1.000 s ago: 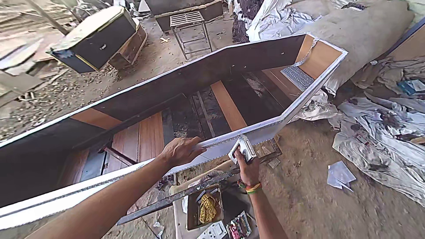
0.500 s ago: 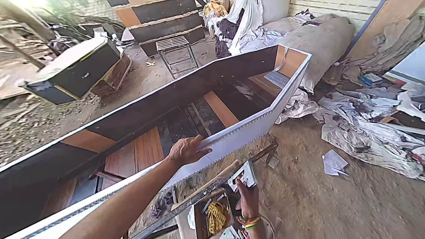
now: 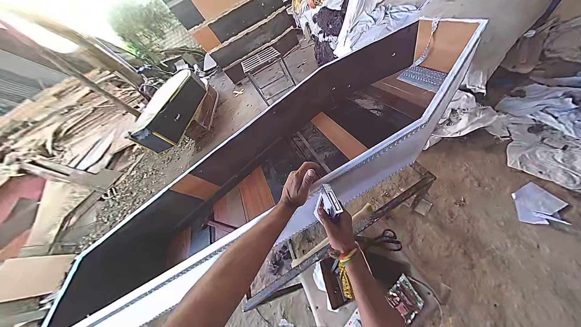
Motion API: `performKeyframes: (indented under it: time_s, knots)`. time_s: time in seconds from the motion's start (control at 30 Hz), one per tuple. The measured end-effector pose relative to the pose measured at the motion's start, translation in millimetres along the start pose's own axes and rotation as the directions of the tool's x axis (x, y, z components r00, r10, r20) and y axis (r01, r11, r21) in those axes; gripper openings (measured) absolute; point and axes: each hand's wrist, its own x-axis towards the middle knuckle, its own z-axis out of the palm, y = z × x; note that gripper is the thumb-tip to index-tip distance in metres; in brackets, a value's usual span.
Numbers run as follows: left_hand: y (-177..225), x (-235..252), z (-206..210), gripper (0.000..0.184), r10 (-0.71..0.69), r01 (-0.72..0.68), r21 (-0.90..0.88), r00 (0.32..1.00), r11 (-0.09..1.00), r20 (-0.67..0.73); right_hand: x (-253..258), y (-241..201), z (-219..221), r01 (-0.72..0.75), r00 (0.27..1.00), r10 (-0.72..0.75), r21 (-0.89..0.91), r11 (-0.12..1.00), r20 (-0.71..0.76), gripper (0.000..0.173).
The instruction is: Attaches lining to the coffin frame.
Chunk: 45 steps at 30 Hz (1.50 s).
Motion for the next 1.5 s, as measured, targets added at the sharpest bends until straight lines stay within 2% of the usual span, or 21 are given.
performKeyframes:
  time_s: [0.1, 0.23, 0.37, 0.6, 0.7, 0.77, 0.83, 0.9, 0.97, 1.03, 1.1, 1.13, 1.2, 1.23, 1.3, 1.37, 1.43, 1.5]
  knots:
    - [-2.1, -1.1, 0.5, 0.084, -0.007, 0.007, 0.024, 1.000, 1.000, 0.017, -1.5, 2.8, 8.4, 0.043, 0.997, -0.045, -0.053, 0.998, -0.055, 0.036]
    - [-3.1, -0.7, 1.1, 0.083, 0.001, -0.001, 0.001, 1.000, 1.000, 0.011, -3.7, 6.9, 6.5, 0.051, 0.998, -0.049, 0.037, 0.998, -0.050, 0.034]
    - [-1.5, -0.7, -0.3, 0.085, -0.013, 0.013, -0.010, 1.000, 1.000, 0.016, -4.6, 13.6, 10.5, 0.029, 0.997, -0.028, 0.015, 0.999, -0.078, 0.037]
    - [-2.5, 0.1, 1.0, 0.083, 0.027, -0.029, 0.048, 0.998, 0.998, 0.058, -3.6, 21.7, 33.2, 0.096, 0.943, -0.073, 0.055, 0.994, -0.325, 0.026]
    - [0.2, 2.0, -1.4, 0.082, 0.023, -0.030, 0.105, 0.998, 0.994, 0.061, -59.8, 16.7, 39.3, 0.035, 0.926, -0.024, 0.023, 0.999, -0.376, 0.029]
    - [1.3, 1.5, -1.5, 0.080, -0.011, 0.004, 0.106, 0.998, 0.994, 0.069, -120.7, 29.4, 50.6, 0.004, 0.885, 0.058, 0.133, 0.991, -0.461, 0.030]
    - [3.9, 2.1, -3.6, 0.077, -0.066, 0.060, 0.087, 0.995, 0.994, 0.071, -179.1, 45.2, 70.7, -0.092, 0.835, 0.178, 0.187, 0.978, -0.521, 0.031]
    - [6.3, 1.6, -9.1, 0.073, -0.135, 0.136, 0.000, 0.990, 0.991, 0.046, -226.7, 55.0, 95.9, -0.183, 0.842, 0.276, 0.237, 0.954, -0.464, 0.041]
    - [5.6, -0.6, -15.8, 0.068, -0.201, 0.199, -0.225, 0.980, 0.954, 0.014, -258.7, 65.3, 120.7, -0.245, 0.863, 0.337, 0.271, 0.931, -0.376, 0.045]
    - [6.5, -6.5, -33.4, 0.065, -0.313, 0.325, -0.508, 0.943, 0.798, 0.112, -278.1, 57.5, 137.4, -0.271, 0.883, 0.353, 0.279, 0.921, -0.309, 0.043]
    - [-2.6, -34.0, -72.6, 0.058, -0.421, 0.450, -0.650, 0.881, 0.612, 0.214, -294.5, 42.4, 147.5, -0.301, 0.891, 0.360, 0.235, 0.924, -0.275, 0.042]
    - [-11.6, -53.2, -100.2, 0.052, -0.449, 0.484, -0.635, 0.863, 0.603, 0.231, -295.5, 38.9, 152.8, -0.298, 0.899, 0.352, 0.225, 0.928, -0.261, 0.040]
    - [-35.3, -94.5, -156.1, 0.050, -0.401, 0.504, -0.410, 0.860, 0.760, 0.314, -280.6, 33.1, 161.0, -0.261, 0.917, 0.303, 0.183, 0.948, -0.261, 0.034]
    - [-44.9, -115.6, -178.7, 0.056, -0.362, 0.466, -0.231, 0.851, 0.854, 0.380, -266.8, 29.4, 162.2, -0.232, 0.927, 0.265, 0.147, 0.961, -0.264, 0.034]
    - [-56.1, -168.4, -211.1, 0.071, -0.309, 0.331, 0.056, 0.789, 0.942, 0.531, -242.4, 25.5, 165.4, -0.168, 0.947, 0.195, 0.122, 0.978, -0.257, 0.036]
    - [-59.1, -211.8, -225.7, 0.090, -0.304, 0.223, 0.208, 0.738, 0.953, 0.602, -213.5, 23.5, 170.7, -0.113, 0.957, 0.139, 0.116, 0.987, -0.253, 0.038]
    - [-60.9, -234.2, -225.4, 0.116, -0.311, 0.127, 0.338, 0.757, 0.933, 0.575, -185.3, 22.9, 176.6, -0.080, 0.964, 0.109, 0.125, 0.989, -0.241, 0.037]
    - [-60.5, -238.3, -221.7, 0.119, -0.289, 0.065, 0.392, 0.786, 0.918, 0.546, -161.7, 24.1, 183.3, -0.056, 0.972, 0.090, 0.156, 0.986, -0.216, 0.033]
